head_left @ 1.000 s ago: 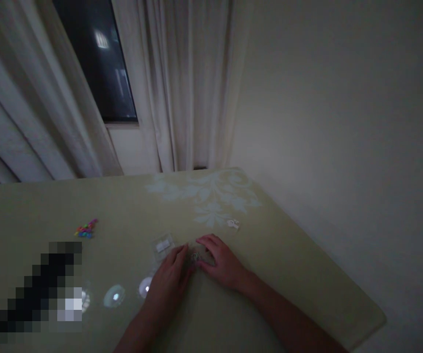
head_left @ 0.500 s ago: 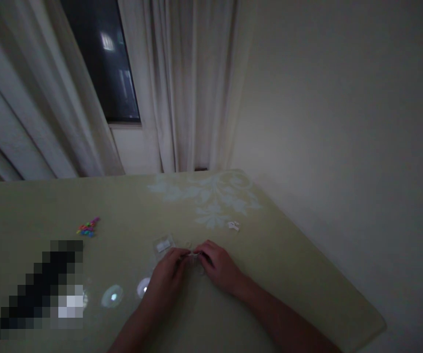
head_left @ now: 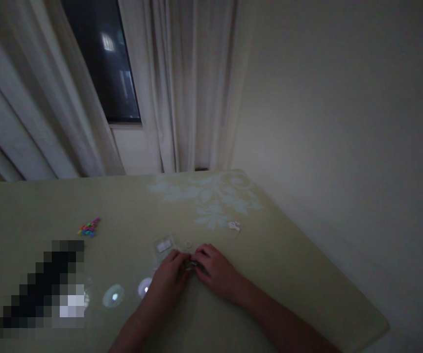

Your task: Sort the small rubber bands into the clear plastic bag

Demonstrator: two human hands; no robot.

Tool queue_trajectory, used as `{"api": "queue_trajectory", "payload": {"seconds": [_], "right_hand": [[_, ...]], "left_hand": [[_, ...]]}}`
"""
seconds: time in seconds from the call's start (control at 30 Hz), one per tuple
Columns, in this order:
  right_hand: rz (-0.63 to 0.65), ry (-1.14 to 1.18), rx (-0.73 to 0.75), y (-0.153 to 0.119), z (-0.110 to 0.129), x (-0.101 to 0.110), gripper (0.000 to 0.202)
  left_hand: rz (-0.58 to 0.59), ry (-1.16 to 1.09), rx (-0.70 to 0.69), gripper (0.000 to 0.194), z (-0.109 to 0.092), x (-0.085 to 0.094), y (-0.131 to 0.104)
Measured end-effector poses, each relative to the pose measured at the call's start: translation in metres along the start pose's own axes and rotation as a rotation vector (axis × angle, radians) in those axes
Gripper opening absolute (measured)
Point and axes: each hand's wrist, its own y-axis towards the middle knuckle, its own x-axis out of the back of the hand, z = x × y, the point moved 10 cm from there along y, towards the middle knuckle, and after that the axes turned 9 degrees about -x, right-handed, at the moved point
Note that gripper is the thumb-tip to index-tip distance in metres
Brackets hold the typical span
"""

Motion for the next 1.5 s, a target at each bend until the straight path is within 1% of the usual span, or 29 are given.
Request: {"api": "queue_trajectory", "payload": {"seconds": [0.07,0.13,0.27,0.4,0.47,0.5,0.57,0.6,0.63,0.67,0.7,0.77,0.8,0.87,0.93,1.0,1.1,1.2,1.3,1.33,1.37,1.43,1.47,1.5], "right_hand": [[-0.012,-0.006,-0.016,0.002,0.000,-0.004,0.017],[-0.038,0.027,-0.033,0.003,-0.003,-0.003,0.016],[-0.137,0.189,-0.051,0.002,-0.011,0.010,0.020],[-0.162,0.288,-0.032,-0.002,-0.015,0.025,0.025],[-0.148,0.280,-0.028,-0.005,-0.016,0.031,0.028],[-0.124,0.261,-0.028,-0.007,-0.017,0.032,0.038],[-0.048,0.200,-0.041,-0.009,-0.018,0.029,0.070],[-0.008,0.170,-0.052,-0.009,-0.019,0.025,0.080],[0.021,0.146,-0.064,-0.009,-0.019,0.021,0.081],[0.033,0.130,-0.072,-0.009,-0.018,0.018,0.073],[0.034,0.122,-0.076,-0.008,-0.017,0.015,0.060],[0.017,0.115,-0.078,-0.004,-0.014,0.010,0.036],[0.007,0.113,-0.077,-0.002,-0.013,0.007,0.030],[-0.015,0.115,-0.079,0.002,-0.012,0.002,0.022],[-0.060,0.138,-0.086,0.005,-0.014,0.003,0.015],[-0.121,0.186,-0.088,0.005,-0.017,0.009,0.010],[-0.192,0.279,-0.075,0.003,-0.020,0.020,0.010],[-0.197,0.331,-0.057,-0.001,-0.021,0.029,0.016],[-0.124,0.306,-0.053,-0.004,-0.022,0.033,0.025],[-0.083,0.283,-0.055,-0.005,-0.023,0.033,0.033],[-0.041,0.253,-0.060,-0.006,-0.023,0.032,0.046],[0.033,0.188,-0.076,-0.008,-0.024,0.026,0.069],[0.057,0.159,-0.084,-0.008,-0.024,0.023,0.072],[0.071,0.137,-0.086,-0.008,-0.023,0.020,0.068]], "left_hand": [[-0.031,0.009,-0.012,0.022,-0.004,-0.001,0.004],[-0.081,-0.002,-0.017,0.024,-0.005,0.002,0.006],[-0.153,-0.069,-0.004,0.031,0.002,0.013,0.004],[-0.161,-0.065,0.020,0.036,0.013,0.027,-0.005],[-0.134,-0.031,0.020,0.037,0.016,0.028,-0.009],[-0.117,-0.009,0.016,0.040,0.016,0.027,-0.011],[-0.081,0.034,0.002,0.053,0.014,0.021,-0.013],[-0.069,0.048,0.001,0.059,0.013,0.018,-0.013],[-0.057,0.052,0.003,0.062,0.011,0.013,-0.012],[-0.048,0.047,0.005,0.060,0.009,0.009,-0.011],[-0.042,0.035,0.007,0.054,0.006,0.006,-0.008],[-0.041,0.008,-0.004,0.035,-0.002,0.001,-0.002],[-0.052,0.001,-0.013,0.028,-0.005,0.001,0.001],[-0.084,-0.002,-0.023,0.023,-0.011,0.003,0.005],[-0.108,-0.007,-0.018,0.024,-0.012,0.005,0.008],[-0.117,-0.030,-0.014,0.026,-0.011,0.008,0.009],[-0.147,-0.084,0.003,0.029,-0.002,0.015,0.006],[-0.152,-0.109,0.040,0.035,0.010,0.022,0.000],[-0.083,-0.084,0.048,0.037,0.019,0.022,-0.008],[-0.057,-0.069,0.044,0.039,0.021,0.021,-0.011],[-0.039,-0.051,0.041,0.043,0.022,0.020,-0.012],[-0.026,-0.008,0.043,0.058,0.022,0.017,-0.014],[-0.027,0.012,0.051,0.064,0.022,0.016,-0.013],[-0.028,0.028,0.057,0.065,0.020,0.014,-0.011]]}}
